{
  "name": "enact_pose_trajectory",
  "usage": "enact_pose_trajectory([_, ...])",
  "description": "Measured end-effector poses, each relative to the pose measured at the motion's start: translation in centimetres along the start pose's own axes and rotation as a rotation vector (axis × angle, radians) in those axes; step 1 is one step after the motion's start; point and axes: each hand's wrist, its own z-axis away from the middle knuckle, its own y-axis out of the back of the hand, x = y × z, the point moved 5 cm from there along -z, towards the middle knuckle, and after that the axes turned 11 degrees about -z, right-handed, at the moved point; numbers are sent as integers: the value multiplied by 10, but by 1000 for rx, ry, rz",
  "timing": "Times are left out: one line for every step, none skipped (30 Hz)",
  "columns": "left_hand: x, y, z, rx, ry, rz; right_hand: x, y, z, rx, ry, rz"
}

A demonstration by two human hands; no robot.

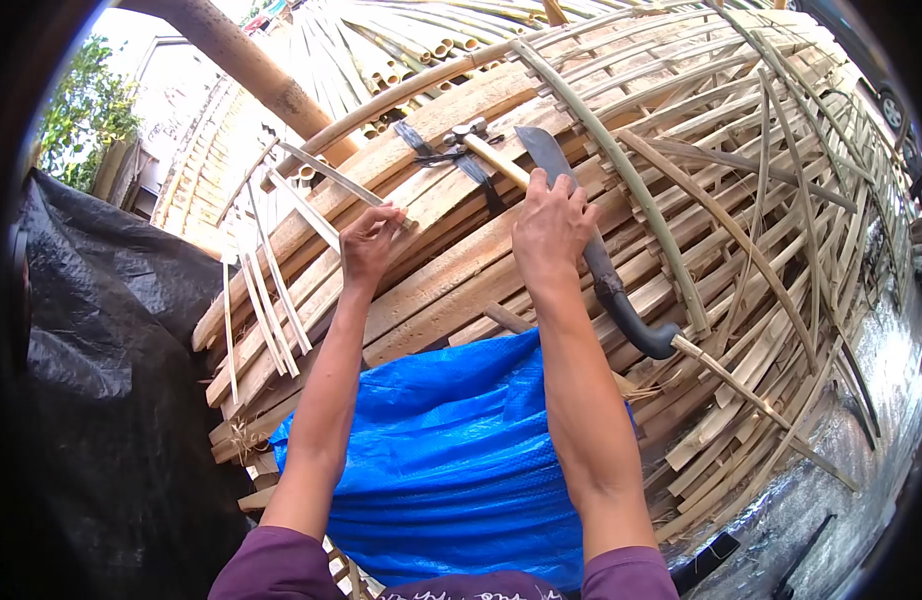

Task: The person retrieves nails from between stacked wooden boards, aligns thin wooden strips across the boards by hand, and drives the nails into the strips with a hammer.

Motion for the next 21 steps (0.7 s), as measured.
enact_pose_trajectory([0,0,0,-4,11,6,-3,1,-1,1,1,-1])
enact_pose_trajectory([0,-1,1,-8,24,12,-3,-4,-1,-115,-59,-74])
enact_pose_trajectory([0,-1,2,-8,26,13,-2,-7,1,-231,-120,-145])
enact_pose_trajectory([-1,-1,2,5,31,9,-3,-6,2,-232,-120,-143])
enact_pose_trajectory([-1,-1,1,18,36,4,-5,-6,2,-241,-118,-226])
enact_pose_trajectory([-6,-1,0,21,36,4,-9,-4,2,-250,-114,-309])
enact_pose_trajectory([-9,-2,-1,7,16,-28,-11,1,2,-252,-110,-309])
enact_pose_trajectory([-13,-2,0,-8,-3,-60,-12,8,3,-251,-115,-473])
enact_pose_trajectory([-8,-1,1,-8,2,-61,-13,16,4,-250,-122,-636])
enact_pose_trajectory([-1,0,0,-9,45,-47,-12,21,6,-280,-141,-782])
enact_pose_trajectory([2,0,0,-9,89,-32,-11,31,10,-284,-139,-780])
enact_pose_trajectory([2,1,0,-28,24,-60,-14,45,16,-314,-97,-815])
enact_pose_trajectory([2,1,0,-26,27,-61,-15,53,23,-345,-54,-851])
enact_pose_trajectory([1,1,0,-31,68,-56,-11,54,30,-386,-38,-855])
enact_pose_trajectory([-1,1,1,-38,109,-51,-10,57,35,-392,-41,-857])
enact_pose_trajectory([0,1,1,-38,95,-77,-10,58,40,-486,-52,-801])
enact_pose_trajectory([-2,0,1,-38,96,-77,-10,58,44,-577,-61,-744])
enact_pose_trajectory([-2,-1,1,-40,87,-64,-14,56,46,-546,23,-733])
enact_pose_trajectory([-3,0,0,-43,77,-51,-15,56,50,-544,23,-734])
enact_pose_trajectory([-4,0,-1,-38,73,-53,-20,55,56,-560,-13,-790])
enact_pose_trajectory([-1,-1,-1,-34,59,-80,-26,55,62,-581,-50,-846])
